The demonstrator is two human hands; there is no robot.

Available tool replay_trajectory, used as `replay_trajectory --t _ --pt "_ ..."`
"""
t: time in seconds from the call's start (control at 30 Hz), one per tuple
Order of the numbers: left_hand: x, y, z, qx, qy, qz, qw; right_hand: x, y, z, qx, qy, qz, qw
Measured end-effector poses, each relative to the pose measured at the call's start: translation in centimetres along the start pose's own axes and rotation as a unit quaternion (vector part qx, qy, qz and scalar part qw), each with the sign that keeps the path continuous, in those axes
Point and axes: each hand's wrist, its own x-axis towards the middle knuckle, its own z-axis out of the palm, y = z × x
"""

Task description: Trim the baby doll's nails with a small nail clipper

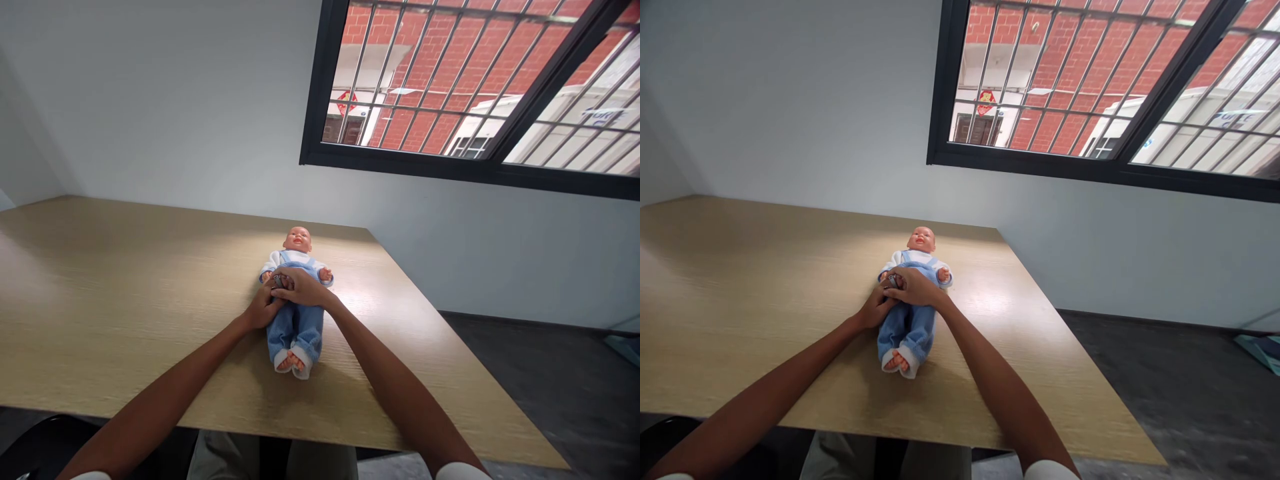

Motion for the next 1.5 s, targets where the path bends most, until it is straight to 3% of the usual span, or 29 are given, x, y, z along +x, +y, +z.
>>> replay_trajectory --t 0.63,1.5 --pt "-0.14 -0.16 0.00 -0.002 0.003 -0.021 1.000 0.08 -0.01 -0.04 -0.006 -0.002 -0.005 1.000" --pt "-0.03 -0.11 -0.07 -0.001 -0.004 0.000 1.000 0.09 0.05 -0.07 -0.005 -0.001 -0.002 1.000"
